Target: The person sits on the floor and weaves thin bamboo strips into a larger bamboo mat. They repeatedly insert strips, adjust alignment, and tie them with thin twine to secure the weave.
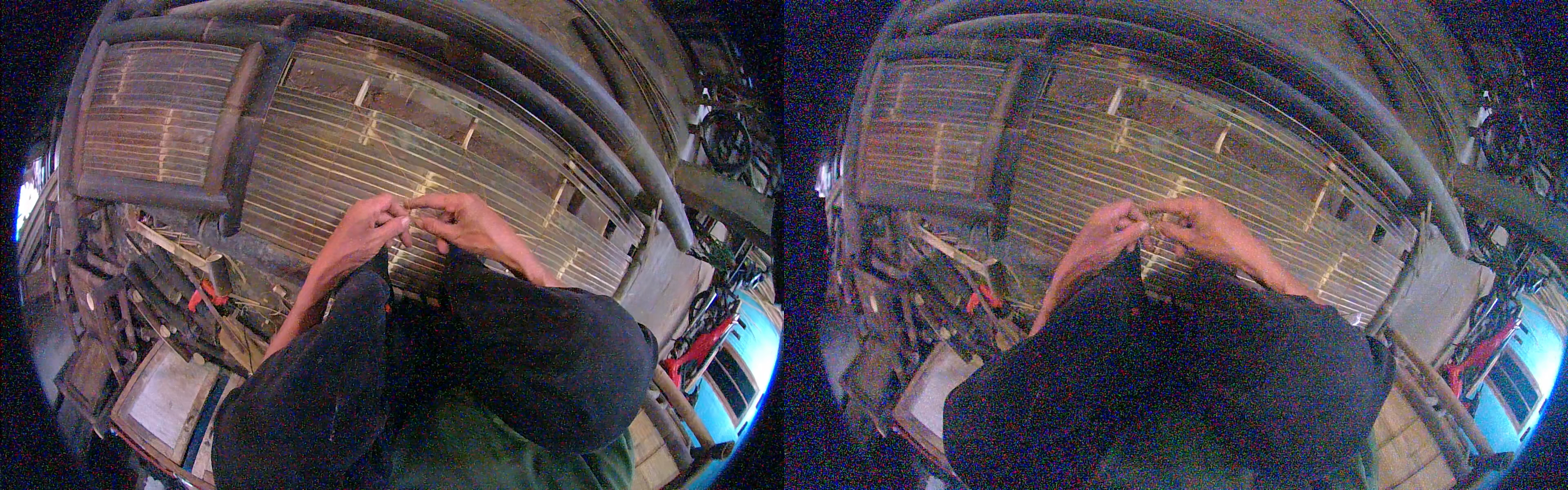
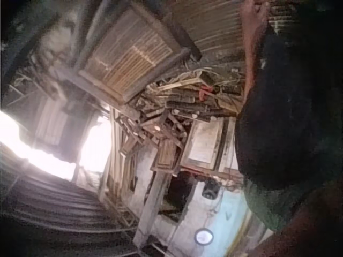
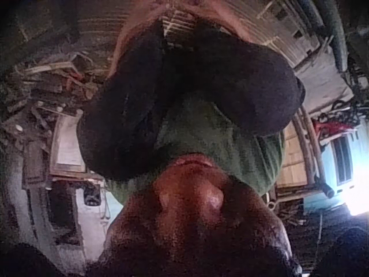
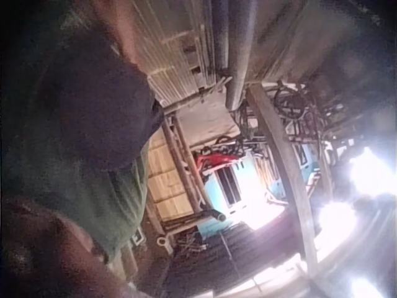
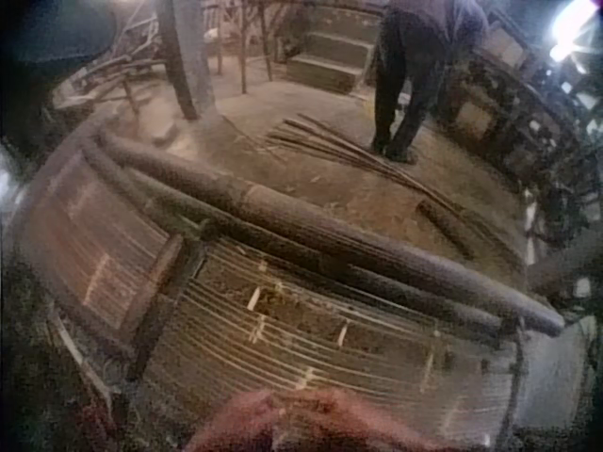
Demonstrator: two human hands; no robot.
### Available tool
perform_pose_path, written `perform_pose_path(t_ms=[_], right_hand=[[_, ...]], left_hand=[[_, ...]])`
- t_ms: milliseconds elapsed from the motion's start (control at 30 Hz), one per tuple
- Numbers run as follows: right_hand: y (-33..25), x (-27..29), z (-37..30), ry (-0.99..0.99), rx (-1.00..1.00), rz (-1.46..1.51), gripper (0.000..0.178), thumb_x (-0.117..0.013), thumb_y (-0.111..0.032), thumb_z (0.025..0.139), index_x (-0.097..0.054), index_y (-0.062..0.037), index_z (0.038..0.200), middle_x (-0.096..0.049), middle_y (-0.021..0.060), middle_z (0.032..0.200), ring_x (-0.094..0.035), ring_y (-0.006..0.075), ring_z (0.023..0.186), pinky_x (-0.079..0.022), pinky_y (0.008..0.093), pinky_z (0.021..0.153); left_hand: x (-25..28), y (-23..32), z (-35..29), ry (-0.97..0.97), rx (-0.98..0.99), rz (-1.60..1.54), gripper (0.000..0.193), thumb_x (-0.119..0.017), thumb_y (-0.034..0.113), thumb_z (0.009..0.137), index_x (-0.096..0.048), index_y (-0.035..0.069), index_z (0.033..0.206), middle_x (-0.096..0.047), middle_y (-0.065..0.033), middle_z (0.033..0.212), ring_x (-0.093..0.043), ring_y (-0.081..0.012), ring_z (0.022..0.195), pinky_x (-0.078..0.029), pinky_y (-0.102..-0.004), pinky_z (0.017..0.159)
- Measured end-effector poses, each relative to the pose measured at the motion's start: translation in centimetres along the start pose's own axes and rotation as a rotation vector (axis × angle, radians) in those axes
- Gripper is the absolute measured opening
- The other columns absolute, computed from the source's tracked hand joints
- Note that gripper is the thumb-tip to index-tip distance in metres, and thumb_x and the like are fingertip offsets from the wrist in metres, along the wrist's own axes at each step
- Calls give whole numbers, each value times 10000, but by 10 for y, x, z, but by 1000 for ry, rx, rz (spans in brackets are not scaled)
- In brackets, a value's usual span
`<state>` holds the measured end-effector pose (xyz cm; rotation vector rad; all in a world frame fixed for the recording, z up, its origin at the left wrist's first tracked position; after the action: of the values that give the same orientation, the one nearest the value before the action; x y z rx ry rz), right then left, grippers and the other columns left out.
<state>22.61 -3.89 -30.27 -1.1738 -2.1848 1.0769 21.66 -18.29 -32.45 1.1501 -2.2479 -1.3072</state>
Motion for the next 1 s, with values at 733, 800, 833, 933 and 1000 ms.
perform_pose_path(t_ms=[733, 800, 833, 933, 1000], right_hand=[[-8, 59, -17, 592, 226, -552, 185, -590, -220, 859, -628, -40, 877, -634, 142, 855, -590, 333, 817, -467, 396, 725], [-8, 61, -17, 585, 191, -485, 190, -585, -226, 862, -624, -40, 874, -631, 154, 844, -591, 340, 808, -468, 392, 712], [-6, 63, -17, 599, 191, -484, 202, -586, -232, 866, -617, -32, 866, -608, 135, 786, -558, 281, 743, -447, 364, 669], [-1, 70, -16, 612, 147, -452, 231, -584, -246, 875, -601, -17, 848, -543, 84, 652, -472, 149, 599, -397, 301, 571], [4, 78, -17, 600, 44, -415, 238, -576, -251, 879, -597, -17, 846, -508, 60, 614, -436, 122, 575, -378, 286, 545]], left_hand=[[45, -13, -16, 182, -131, 304, 205, -572, 193, 884, -658, 9, 912, -662, -56, 779, -609, -125, 712, -477, -270, 641], [46, -20, -17, 193, -66, 215, 205, -567, 186, 884, -650, 4, 926, -653, -53, 760, -605, -138, 692, -474, -279, 632], [46, -23, -16, 196, -35, 169, 206, -564, 183, 884, -646, 1, 933, -649, -51, 751, -603, -145, 682, -473, -283, 628], [49, -34, -17, 186, 39, 80, 191, -572, 168, 876, -634, -5, 927, -634, -47, 757, -584, -141, 700, -461, -284, 633], [54, -26, -20, 147, -68, 190, 178, -581, 161, 868, -631, -5, 910, -629, -48, 778, -571, -129, 728, -455, -279, 652]])
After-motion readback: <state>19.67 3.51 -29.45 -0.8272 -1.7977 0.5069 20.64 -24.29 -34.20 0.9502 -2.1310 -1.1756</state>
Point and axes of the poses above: each hand's wrist, its own z-axis towards the middle knuckle, its own x-axis out of the back of the hand, y = z × x, the point moved 6 cm from there along z, towards the middle knuckle
